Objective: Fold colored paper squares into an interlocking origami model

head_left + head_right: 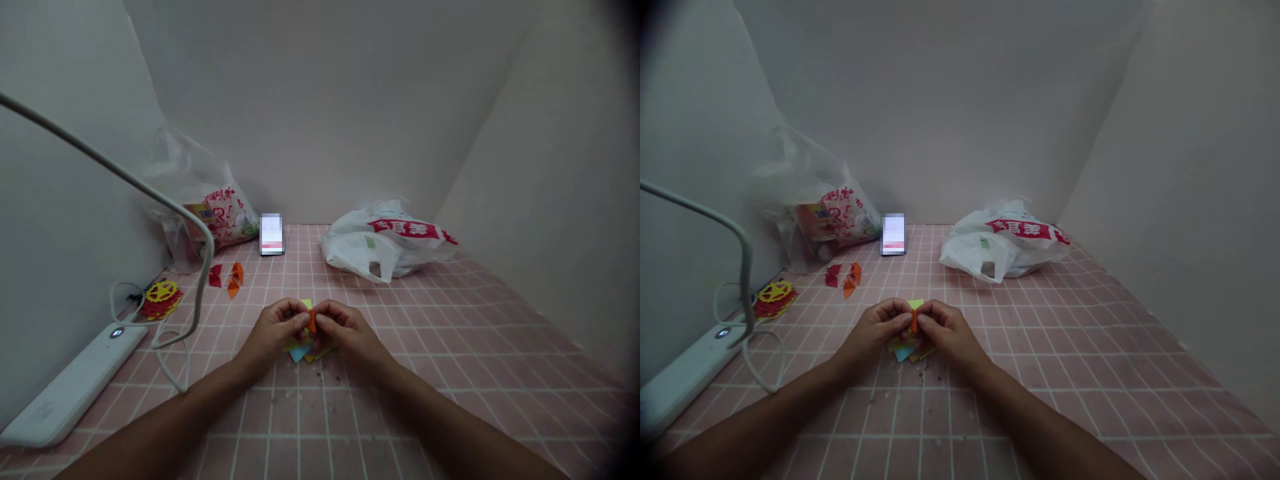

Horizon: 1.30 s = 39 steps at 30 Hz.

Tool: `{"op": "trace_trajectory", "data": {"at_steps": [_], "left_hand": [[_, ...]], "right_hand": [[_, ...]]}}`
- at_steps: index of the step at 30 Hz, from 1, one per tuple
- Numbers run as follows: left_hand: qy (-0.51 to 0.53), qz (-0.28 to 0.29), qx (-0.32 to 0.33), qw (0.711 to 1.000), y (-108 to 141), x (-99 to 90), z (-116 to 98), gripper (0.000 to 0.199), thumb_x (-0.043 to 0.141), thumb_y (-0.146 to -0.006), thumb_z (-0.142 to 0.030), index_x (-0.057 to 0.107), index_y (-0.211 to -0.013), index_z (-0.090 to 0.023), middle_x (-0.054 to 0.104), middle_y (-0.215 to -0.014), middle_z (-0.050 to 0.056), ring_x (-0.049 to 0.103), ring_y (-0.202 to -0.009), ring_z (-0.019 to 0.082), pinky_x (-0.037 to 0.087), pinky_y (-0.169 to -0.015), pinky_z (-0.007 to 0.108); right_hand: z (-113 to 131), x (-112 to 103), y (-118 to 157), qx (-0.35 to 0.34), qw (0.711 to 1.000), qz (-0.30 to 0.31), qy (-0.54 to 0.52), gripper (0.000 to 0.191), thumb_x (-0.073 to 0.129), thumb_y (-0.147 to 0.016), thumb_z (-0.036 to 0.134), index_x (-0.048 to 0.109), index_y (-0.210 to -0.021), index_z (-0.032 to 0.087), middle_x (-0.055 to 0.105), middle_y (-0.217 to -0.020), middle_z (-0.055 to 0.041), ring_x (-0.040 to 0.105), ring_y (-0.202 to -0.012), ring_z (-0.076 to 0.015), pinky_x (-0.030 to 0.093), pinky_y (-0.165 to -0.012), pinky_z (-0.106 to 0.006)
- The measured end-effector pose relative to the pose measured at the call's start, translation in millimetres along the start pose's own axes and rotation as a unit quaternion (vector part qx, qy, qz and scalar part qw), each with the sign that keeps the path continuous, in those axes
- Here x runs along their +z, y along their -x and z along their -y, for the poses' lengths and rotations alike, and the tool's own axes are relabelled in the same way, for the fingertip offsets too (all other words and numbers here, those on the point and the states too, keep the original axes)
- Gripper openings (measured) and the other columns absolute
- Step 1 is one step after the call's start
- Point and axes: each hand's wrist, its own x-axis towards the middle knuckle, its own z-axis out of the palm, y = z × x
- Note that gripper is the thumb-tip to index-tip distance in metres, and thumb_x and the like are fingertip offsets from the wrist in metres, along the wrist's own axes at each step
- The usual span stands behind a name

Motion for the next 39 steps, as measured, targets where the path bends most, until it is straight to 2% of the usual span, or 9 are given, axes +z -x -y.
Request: {"op": "trace_trajectory", "data": {"at_steps": [6, 22, 31, 39], "left_hand": [[0.032, 0.017, -0.011, 0.999, 0.2, -1.8, 2.7, 0.026, 0.077, -0.072, -0.034, 0.062, -0.079, -0.015, 0.060, -0.058, -0.003, 0.053, -0.053, 0.008, 0.040, -0.055, 0.019], [0.088, 0.025, -0.043, 0.995, -0.4, -1.1, 2.3, 0.027, 0.081, -0.071, -0.031, 0.062, -0.079, -0.013, 0.060, -0.057, -0.003, 0.052, -0.051, 0.006, 0.040, -0.054, 0.016], [0.157, 0.060, -0.066, 0.984, -1.0, -3.2, 3.6, 0.021, 0.077, -0.076, -0.026, 0.062, -0.079, -0.012, 0.056, -0.064, -0.002, 0.050, -0.053, 0.005, 0.044, -0.057, 0.017], [0.165, 0.090, -0.086, 0.978, -2.1, -5.2, 2.9, 0.020, 0.075, -0.079, -0.028, 0.063, -0.081, -0.012, 0.053, -0.066, -0.002, 0.051, -0.057, 0.008, 0.045, -0.060, 0.021]], "right_hand": [[-1.4, -0.4, 0.1, -0.001, 1.000, -0.002, -0.008, 0.026, 0.071, -0.078, 0.042, 0.061, -0.086, 0.019, 0.065, -0.074, 0.0002, 0.061, -0.056, -0.0114, 0.056, -0.057, -0.027], [-0.8, -2.8, -0.5, -0.002, 1.000, 0.018, -0.011, 0.030, 0.073, -0.076, 0.043, 0.059, -0.088, 0.019, 0.066, -0.073, 0.0008, 0.062, -0.055, -0.0109, 0.053, -0.056, -0.025], [-2.5, -0.6, -1.8, -0.008, 0.999, 0.044, -0.025, 0.033, 0.076, -0.076, 0.041, 0.058, -0.092, 0.019, 0.067, -0.076, 0.0004, 0.063, -0.055, -0.0112, 0.055, -0.055, -0.026], [-4.7, -0.8, -1.9, -0.031, 0.998, 0.049, -0.030, 0.029, 0.074, -0.078, 0.039, 0.059, -0.093, 0.019, 0.068, -0.072, 0.0010, 0.063, -0.057, -0.0107, 0.053, -0.057, -0.024]]}}
